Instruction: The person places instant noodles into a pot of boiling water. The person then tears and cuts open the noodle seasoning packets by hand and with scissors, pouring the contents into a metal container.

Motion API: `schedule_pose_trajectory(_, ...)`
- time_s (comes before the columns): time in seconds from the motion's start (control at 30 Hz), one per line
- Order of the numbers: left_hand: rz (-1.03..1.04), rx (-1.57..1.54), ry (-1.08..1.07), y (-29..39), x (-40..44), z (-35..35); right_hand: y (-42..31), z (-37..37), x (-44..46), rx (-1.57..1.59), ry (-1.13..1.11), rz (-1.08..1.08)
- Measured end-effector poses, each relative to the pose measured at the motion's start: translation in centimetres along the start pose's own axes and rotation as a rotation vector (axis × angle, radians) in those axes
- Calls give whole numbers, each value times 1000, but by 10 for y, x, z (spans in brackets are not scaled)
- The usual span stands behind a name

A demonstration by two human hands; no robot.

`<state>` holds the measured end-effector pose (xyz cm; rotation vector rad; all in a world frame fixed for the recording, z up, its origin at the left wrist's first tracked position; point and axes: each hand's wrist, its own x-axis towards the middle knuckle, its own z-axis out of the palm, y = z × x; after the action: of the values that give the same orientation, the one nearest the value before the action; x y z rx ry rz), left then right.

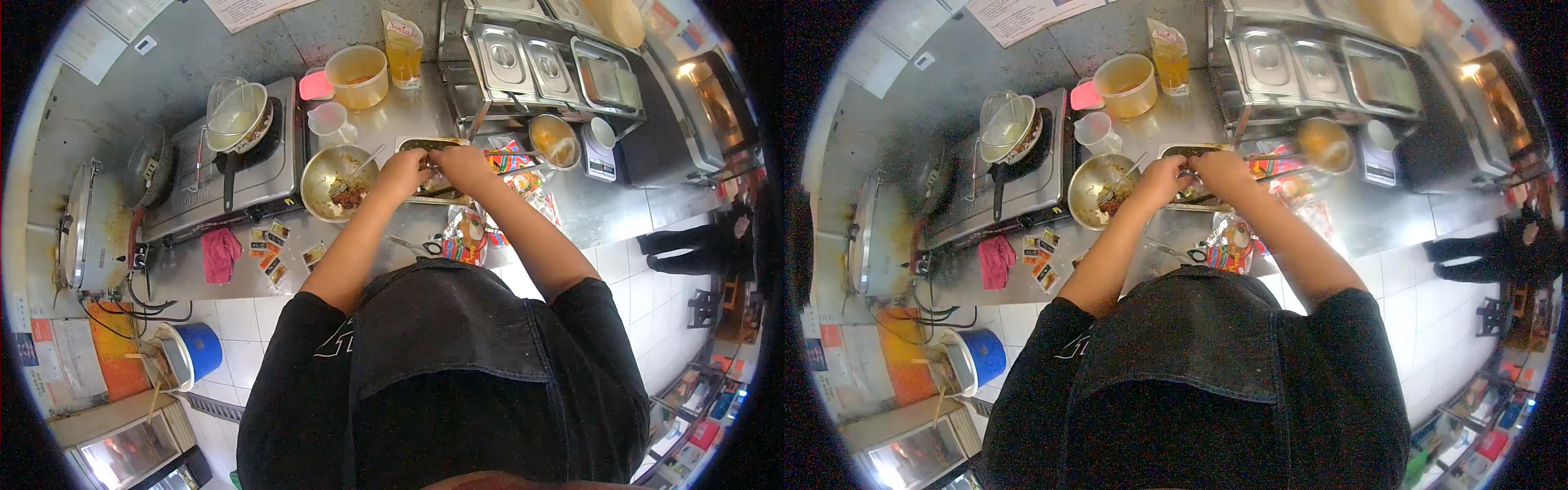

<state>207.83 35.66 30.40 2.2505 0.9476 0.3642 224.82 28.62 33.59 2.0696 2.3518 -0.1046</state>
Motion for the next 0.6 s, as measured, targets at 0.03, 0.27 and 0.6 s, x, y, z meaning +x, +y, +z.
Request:
schedule_pose_trajectory(0.03,-5,18,1,-3,0,2,4,5,1,33,30,-50)
schedule_pose_trajectory(0.27,-2,59,193,-1,-9,4,28,9,-3,223,39,36)
schedule_pose_trajectory(0.6,-60,101,106,15,-18,-5,20,13,-5,250,74,-11)
